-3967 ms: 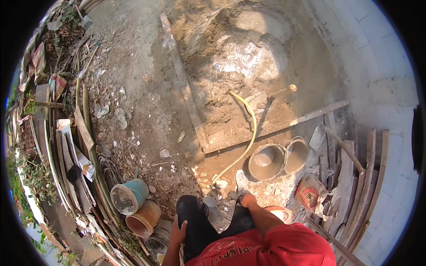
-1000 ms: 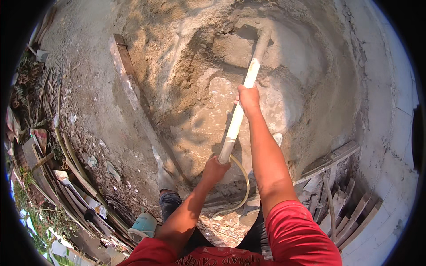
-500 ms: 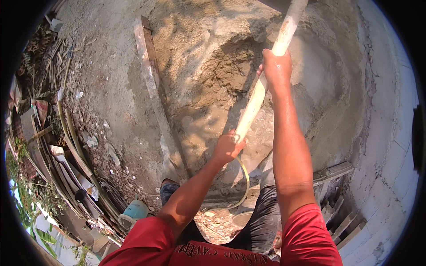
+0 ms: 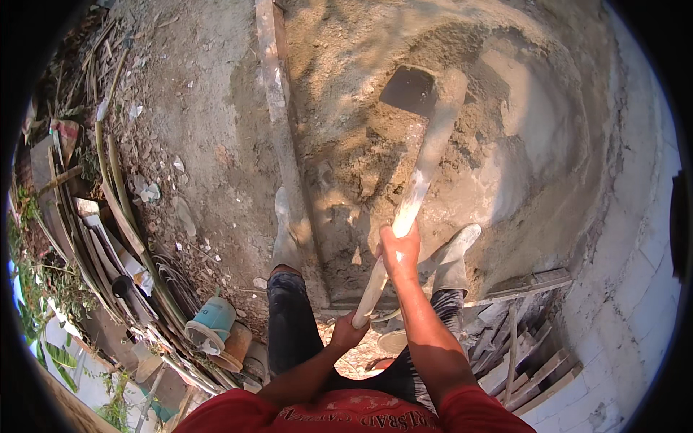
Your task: The person mixes mortar in a shallow pit on the ground using a hoe, repeatedly pulling and pushing the sand and cement mixture into water and then smoothing the edges of the pile.
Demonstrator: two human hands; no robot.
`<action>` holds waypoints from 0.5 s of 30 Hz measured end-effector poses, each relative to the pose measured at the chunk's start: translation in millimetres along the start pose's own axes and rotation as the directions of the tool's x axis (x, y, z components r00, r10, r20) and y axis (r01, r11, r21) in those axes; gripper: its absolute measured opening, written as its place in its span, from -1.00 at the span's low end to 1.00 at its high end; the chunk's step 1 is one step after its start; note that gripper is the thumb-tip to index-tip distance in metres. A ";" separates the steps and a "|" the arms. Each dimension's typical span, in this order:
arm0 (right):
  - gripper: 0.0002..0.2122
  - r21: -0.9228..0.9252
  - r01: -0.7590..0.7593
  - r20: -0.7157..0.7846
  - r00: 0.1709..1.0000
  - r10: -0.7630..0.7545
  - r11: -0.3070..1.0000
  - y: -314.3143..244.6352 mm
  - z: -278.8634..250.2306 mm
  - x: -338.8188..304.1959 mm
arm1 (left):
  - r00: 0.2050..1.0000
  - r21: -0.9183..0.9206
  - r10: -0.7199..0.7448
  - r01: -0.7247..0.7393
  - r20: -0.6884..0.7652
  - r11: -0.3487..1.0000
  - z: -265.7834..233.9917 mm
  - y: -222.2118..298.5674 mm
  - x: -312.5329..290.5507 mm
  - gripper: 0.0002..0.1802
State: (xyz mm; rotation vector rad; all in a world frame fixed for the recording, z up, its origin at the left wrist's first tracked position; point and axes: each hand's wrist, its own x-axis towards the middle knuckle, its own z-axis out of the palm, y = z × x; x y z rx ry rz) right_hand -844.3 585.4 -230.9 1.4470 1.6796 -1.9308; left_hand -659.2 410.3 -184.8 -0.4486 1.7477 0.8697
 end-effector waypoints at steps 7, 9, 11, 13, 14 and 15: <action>-0.87 -0.151 0.169 0.111 0.982 -0.154 0.974 -137.6 59.3 178.0 | 0.966 -0.036 0.162 -0.173 -0.201 0.984 -60.4 152.1 130.2 -0.55; -0.81 -0.233 -0.025 0.125 0.991 0.055 0.972 -26.0 33.9 201.8 | 0.999 -0.389 -0.039 0.050 0.037 0.920 -6.5 122.9 89.3 -0.55; -0.76 -0.255 -0.120 0.189 0.967 0.171 0.960 18.1 46.0 134.5 | 0.974 -0.350 -0.205 0.160 -0.096 0.923 -0.4 69.6 42.0 -0.57; -0.74 -0.241 -0.177 0.093 0.975 0.204 0.954 61.1 25.9 63.5 | 0.942 -0.207 -0.325 0.334 0.080 0.920 4.4 1.7 -12.8 -0.58; -0.74 -0.221 -0.290 0.066 0.948 0.311 0.931 72.6 9.0 26.1 | 0.948 -0.070 -0.314 0.317 0.050 0.946 9.7 9.3 -51.6 -0.58; -0.73 -0.195 -0.390 0.046 0.913 0.405 0.900 76.7 -3.7 -12.9 | 0.959 0.066 -0.283 0.282 0.001 0.957 8.6 18.6 -85.4 -0.59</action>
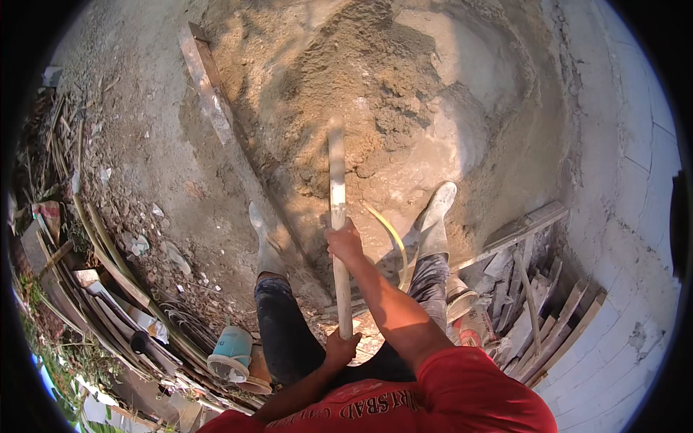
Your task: The person mixes mortar in a shallow pit on the ground using a hoe, repeatedly pulling and pushing the sand and cement mixture into water and then smoothing the edges of the pile.
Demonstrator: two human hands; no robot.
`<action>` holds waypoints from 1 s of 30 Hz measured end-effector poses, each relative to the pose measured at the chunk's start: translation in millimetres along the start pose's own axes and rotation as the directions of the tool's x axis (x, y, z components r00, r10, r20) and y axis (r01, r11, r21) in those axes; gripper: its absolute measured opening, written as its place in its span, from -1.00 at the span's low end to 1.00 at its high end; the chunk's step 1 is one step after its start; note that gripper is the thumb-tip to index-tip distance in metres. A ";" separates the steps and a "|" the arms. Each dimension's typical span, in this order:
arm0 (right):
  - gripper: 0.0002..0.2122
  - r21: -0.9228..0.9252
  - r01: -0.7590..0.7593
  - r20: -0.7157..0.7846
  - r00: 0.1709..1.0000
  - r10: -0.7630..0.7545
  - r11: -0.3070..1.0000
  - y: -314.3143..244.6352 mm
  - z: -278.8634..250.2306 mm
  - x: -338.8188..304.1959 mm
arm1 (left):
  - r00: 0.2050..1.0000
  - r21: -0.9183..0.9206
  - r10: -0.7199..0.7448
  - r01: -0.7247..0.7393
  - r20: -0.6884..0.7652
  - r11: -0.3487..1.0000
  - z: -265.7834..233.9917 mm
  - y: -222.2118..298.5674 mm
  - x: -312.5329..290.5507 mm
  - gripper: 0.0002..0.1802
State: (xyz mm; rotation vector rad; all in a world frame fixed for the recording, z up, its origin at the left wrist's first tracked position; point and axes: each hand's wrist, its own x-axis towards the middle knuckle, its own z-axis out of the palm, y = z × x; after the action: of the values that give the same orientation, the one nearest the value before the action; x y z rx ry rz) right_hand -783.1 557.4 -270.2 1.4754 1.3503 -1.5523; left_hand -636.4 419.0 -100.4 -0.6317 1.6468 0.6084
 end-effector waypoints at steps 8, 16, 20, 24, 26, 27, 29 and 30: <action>-0.71 0.268 0.633 -0.378 0.762 -0.525 0.726 -172.2 -204.4 -13.8 | 0.775 -0.017 0.632 -0.632 -0.013 0.774 70.5 160.5 136.2 -0.61; -0.67 -0.010 0.404 -0.446 0.817 -0.366 0.915 -158.2 -387.7 232.3 | 0.891 -0.285 0.290 -0.194 0.348 0.939 205.2 302.9 149.8 -0.77; -0.60 0.259 0.329 -0.238 0.933 -0.270 0.908 -121.8 -301.7 130.0 | 0.917 -0.214 0.320 -0.272 0.237 0.938 146.8 199.1 126.7 -0.72; -0.64 0.295 0.217 -0.289 0.948 -0.129 0.931 -6.4 -261.7 56.7 | 0.937 0.119 0.336 -0.346 0.097 0.931 137.4 27.3 97.1 -0.60; -0.55 0.272 0.169 -0.277 0.956 -0.091 0.947 16.9 -267.1 -15.8 | 0.926 0.306 0.347 -0.376 0.146 0.875 129.4 36.4 35.7 -0.51; -0.54 0.293 0.238 -0.311 0.940 -0.143 0.926 10.6 -273.0 -38.7 | 0.915 0.284 0.371 -0.401 0.156 0.871 126.3 28.9 37.8 -0.53; -0.54 0.303 0.416 -0.433 0.862 -0.265 0.857 -5.9 -294.5 -62.6 | 0.877 0.274 0.444 -0.480 0.183 0.834 132.1 52.7 51.7 -0.59; -0.54 0.275 0.520 -0.515 0.790 -0.332 0.809 -17.1 -309.7 -63.2 | 0.772 0.273 0.610 -0.634 0.177 0.724 148.2 90.1 76.8 -0.65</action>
State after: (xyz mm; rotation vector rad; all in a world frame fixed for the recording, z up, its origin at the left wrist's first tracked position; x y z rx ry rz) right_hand -679.2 836.7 -163.2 1.9679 1.8187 -1.9559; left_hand -606.2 580.8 -194.7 0.2163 1.8319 0.8072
